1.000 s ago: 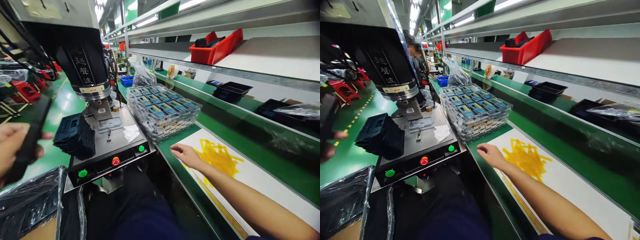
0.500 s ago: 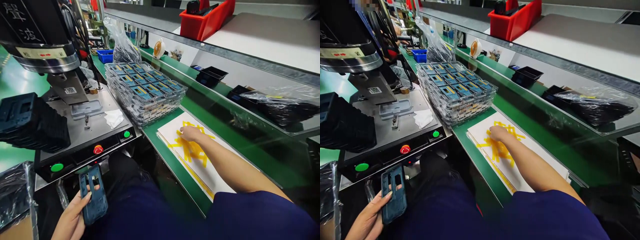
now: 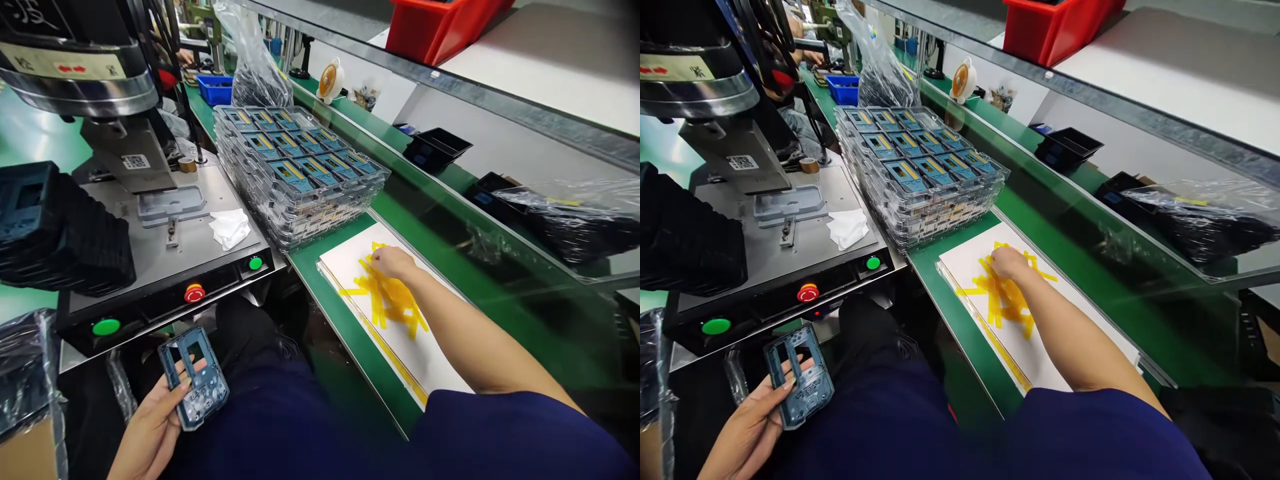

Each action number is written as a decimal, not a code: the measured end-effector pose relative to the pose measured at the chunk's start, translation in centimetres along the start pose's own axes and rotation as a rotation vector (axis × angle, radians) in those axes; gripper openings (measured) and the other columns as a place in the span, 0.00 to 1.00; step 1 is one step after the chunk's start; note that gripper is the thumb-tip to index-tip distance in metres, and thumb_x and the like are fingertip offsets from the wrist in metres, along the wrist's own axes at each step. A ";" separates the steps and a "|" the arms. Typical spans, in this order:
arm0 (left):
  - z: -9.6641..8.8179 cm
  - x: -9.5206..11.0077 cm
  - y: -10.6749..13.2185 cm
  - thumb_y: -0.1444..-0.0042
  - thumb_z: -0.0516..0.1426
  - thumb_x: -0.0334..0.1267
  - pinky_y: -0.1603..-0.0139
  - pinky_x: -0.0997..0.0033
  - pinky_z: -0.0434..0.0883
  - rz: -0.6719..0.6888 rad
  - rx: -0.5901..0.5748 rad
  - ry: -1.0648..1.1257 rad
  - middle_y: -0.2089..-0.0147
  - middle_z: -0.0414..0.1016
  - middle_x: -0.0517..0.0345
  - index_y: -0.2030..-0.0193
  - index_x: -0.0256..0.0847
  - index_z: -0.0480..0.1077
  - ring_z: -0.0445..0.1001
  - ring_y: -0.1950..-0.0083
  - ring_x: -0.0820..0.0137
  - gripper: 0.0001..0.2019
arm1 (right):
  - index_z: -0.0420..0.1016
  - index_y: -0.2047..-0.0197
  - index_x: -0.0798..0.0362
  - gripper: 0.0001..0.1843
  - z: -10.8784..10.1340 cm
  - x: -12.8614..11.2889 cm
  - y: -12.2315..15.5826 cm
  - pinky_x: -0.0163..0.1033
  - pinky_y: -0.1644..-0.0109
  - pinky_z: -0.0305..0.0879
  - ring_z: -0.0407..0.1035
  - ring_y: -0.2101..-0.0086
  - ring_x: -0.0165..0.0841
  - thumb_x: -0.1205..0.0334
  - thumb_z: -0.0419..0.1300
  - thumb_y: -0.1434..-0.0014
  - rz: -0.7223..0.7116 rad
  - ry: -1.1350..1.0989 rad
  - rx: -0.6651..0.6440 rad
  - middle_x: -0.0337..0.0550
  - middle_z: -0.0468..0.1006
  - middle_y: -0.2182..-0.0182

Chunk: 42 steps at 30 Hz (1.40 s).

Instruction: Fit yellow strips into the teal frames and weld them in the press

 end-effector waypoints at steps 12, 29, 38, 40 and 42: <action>0.1 0.6 0.1 0.56 0.69 0.33 0.54 0.67 0.79 0.058 0.047 0.050 0.44 0.77 0.48 0.44 0.39 0.71 0.76 0.46 0.57 0.29 | 0.72 0.54 0.56 0.27 -2.8 -6.0 2.0 0.34 0.74 0.64 0.66 0.78 0.29 0.53 0.72 0.54 -0.233 -1.144 0.004 0.35 0.72 0.77; -0.1 0.1 0.6 0.59 0.61 0.24 0.58 0.64 0.71 0.254 0.095 0.515 0.51 0.78 0.46 0.57 0.35 0.73 0.76 0.60 0.66 0.18 | 0.77 0.55 0.52 0.27 3.8 -32.5 15.8 0.41 0.62 0.76 0.77 0.62 0.39 0.45 0.73 0.53 -0.717 -1.554 -0.605 0.47 0.81 0.61; 0.0 -0.4 0.6 0.59 0.59 0.20 0.54 0.62 0.70 0.276 0.000 0.568 0.48 0.76 0.45 0.52 0.35 0.74 0.76 0.57 0.65 0.24 | 0.81 0.60 0.48 0.15 5.5 -32.5 17.8 0.41 0.66 0.75 0.75 0.70 0.36 0.47 0.58 0.36 -1.123 -1.077 -0.142 0.45 0.80 0.61; 0.2 -0.4 0.4 0.58 0.59 0.21 0.53 0.61 0.69 0.279 -0.020 0.550 0.49 0.76 0.45 0.54 0.35 0.74 0.76 0.57 0.64 0.22 | 0.80 0.60 0.48 0.17 5.7 -32.6 18.0 0.39 0.69 0.73 0.73 0.74 0.34 0.46 0.57 0.35 -1.115 -1.003 -0.178 0.42 0.79 0.69; 0.3 -0.5 0.2 0.58 0.60 0.21 0.54 0.62 0.69 0.271 -0.015 0.539 0.49 0.77 0.46 0.54 0.35 0.74 0.76 0.57 0.65 0.21 | 0.80 0.58 0.48 0.19 6.0 -32.6 18.1 0.39 0.70 0.72 0.71 0.76 0.34 0.45 0.55 0.34 -1.102 -0.943 -0.185 0.42 0.77 0.72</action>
Point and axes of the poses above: each hand's wrist, its own y-axis away from the middle knuckle, its own z-axis out of the palm, x = y × z, the point moved 3 cm from there along -y, towards the middle knuckle
